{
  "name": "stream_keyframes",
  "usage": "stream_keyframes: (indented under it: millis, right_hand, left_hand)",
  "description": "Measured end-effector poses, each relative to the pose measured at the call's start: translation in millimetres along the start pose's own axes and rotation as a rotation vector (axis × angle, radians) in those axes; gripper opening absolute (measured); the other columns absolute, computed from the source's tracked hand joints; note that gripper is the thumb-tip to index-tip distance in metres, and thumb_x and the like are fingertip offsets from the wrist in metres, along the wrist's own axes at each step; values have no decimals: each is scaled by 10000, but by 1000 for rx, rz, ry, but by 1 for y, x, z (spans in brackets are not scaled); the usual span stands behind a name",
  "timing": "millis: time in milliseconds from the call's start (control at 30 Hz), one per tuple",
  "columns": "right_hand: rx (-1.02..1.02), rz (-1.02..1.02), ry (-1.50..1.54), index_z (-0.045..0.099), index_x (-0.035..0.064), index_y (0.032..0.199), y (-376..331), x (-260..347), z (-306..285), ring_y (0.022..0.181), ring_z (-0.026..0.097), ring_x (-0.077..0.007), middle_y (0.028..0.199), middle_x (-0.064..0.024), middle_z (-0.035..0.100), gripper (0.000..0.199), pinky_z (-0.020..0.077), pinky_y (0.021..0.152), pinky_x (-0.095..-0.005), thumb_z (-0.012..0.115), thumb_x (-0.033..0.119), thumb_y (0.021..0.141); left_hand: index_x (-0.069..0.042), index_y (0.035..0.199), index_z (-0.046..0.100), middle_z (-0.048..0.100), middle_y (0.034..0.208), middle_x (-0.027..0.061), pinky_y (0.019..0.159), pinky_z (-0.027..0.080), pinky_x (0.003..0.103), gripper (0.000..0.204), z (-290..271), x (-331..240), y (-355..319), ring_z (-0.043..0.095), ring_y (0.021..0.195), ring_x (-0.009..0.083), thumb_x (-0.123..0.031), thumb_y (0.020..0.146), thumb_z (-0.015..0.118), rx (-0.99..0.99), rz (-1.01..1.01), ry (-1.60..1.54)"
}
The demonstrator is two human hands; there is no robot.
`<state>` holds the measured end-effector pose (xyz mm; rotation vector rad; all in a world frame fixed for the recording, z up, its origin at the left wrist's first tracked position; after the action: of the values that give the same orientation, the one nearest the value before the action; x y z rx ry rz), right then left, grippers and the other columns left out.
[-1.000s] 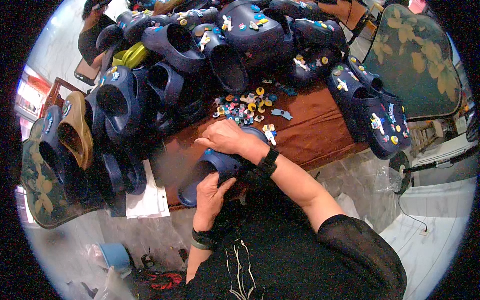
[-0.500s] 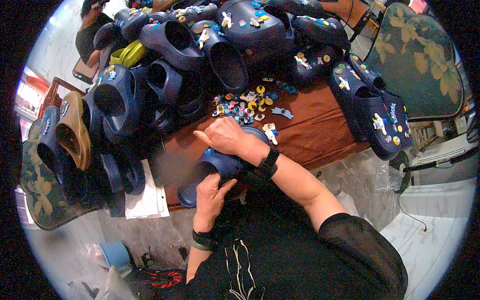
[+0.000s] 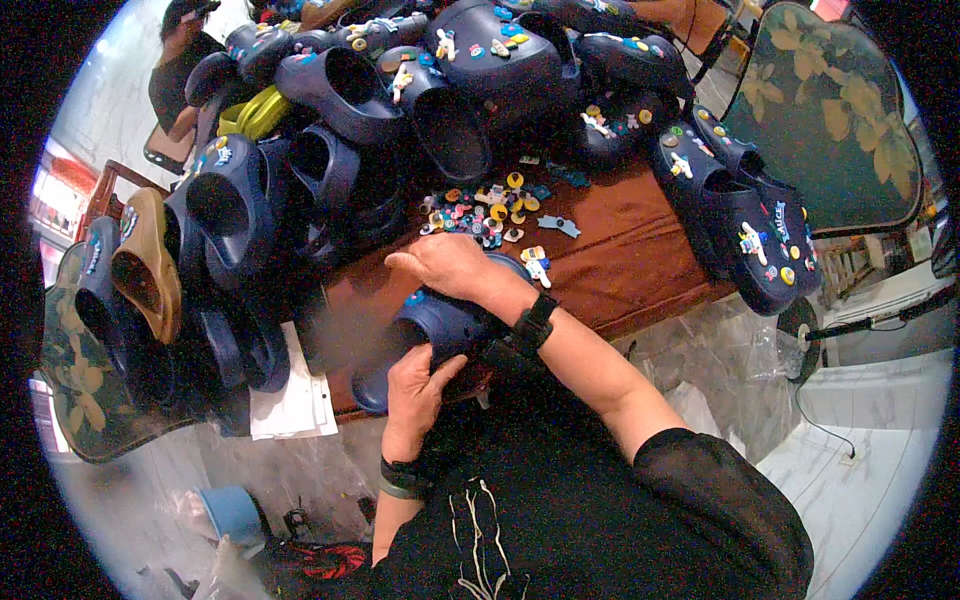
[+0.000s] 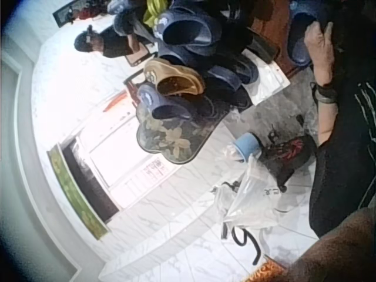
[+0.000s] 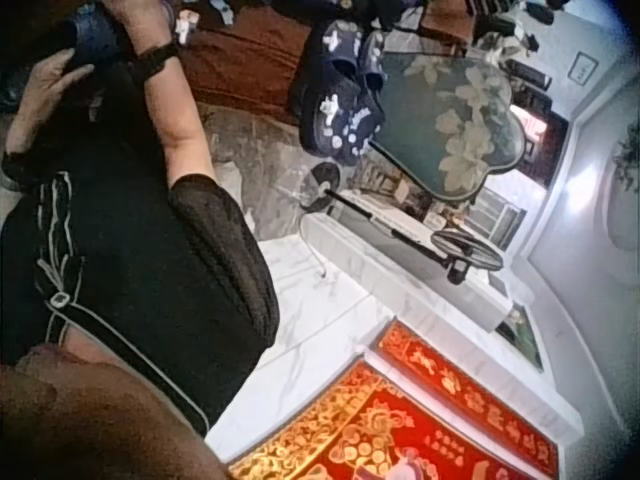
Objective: Decorating rubber clogs by inserting small plastic charms into the holes.
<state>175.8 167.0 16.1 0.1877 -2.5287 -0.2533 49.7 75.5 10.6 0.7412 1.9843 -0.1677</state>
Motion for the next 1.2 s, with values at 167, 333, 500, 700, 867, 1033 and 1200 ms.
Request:
stream_keyframes:
  millis: [167, 333, 500, 700, 867, 1033, 1200]
  right_hand:
    - [402, -373, 254, 701, 90, 1013, -18, 50, 0, 1052, 599, -312, 1121, -130, 655, 377, 491, 877, -405, 470, 387, 989]
    - [406, -555, 446, 676, 58, 1141, -25, 54, -10, 1085, 582, -287, 1120, -106, 656, 350, 433, 966, -393, 488, 320, 1005]
    - [478, -534, 535, 665, 48, 1136, -20, 46, -1, 1111, 556, -297, 1127, -116, 628, 257, 422, 980, -409, 537, 209, 981]
    - [382, -366, 295, 647, 17, 985, -15, 37, 13, 1014, 579, -331, 991, -151, 623, 232, 461, 886, -423, 508, 203, 985]
    - [346, -197, 164, 616, 9, 902, -5, 33, 22, 926, 596, -386, 921, -182, 620, 255, 471, 807, -458, 518, 235, 973]
    - [241, -126, 101, 608, 7, 896, -3, 28, 18, 879, 604, -406, 894, -199, 617, 268, 471, 757, -472, 521, 250, 972]
    - [82, 29, 302, 635, 23, 867, -9, 22, -5, 791, 651, -400, 813, -202, 668, 428, 495, 683, -487, 587, 444, 926]
  left_hand:
    - [3, 718, 465, 499, 695, 194, 603, 405, 444, 377, -1, -4, 1, 510, 678, 384, -234, 836, 733, -2, 3, 24]
    - [5, 731, 494, 533, 708, 188, 618, 416, 451, 349, -2, -5, 1, 530, 697, 390, -230, 839, 728, -7, 41, 27]
    - [4, 730, 499, 536, 711, 192, 622, 419, 452, 342, -4, -7, 2, 538, 705, 393, -225, 838, 729, 2, 14, 38]
    - [3, 728, 499, 533, 710, 194, 623, 420, 453, 339, -5, -4, 2, 535, 702, 396, -217, 832, 735, 2, 6, -10]
    - [2, 731, 505, 524, 705, 197, 622, 417, 452, 330, -4, 2, 1, 526, 697, 397, -210, 826, 740, -7, -27, -69]
    - [-2, 726, 501, 524, 705, 198, 617, 414, 454, 331, -3, -4, 2, 524, 692, 391, -208, 825, 741, -18, 32, -36]
    - [-2, 728, 502, 528, 711, 199, 616, 416, 451, 330, -4, -4, 1, 526, 699, 394, -210, 827, 739, -12, 25, -2]
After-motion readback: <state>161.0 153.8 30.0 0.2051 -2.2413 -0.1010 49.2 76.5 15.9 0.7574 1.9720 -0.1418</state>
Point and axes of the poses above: each hand's wrist, its own y-axis towards the middle knuckle, its own z-axis out of the palm, x = y × z, the point moved 9 cm from there along y, towards the middle knuckle
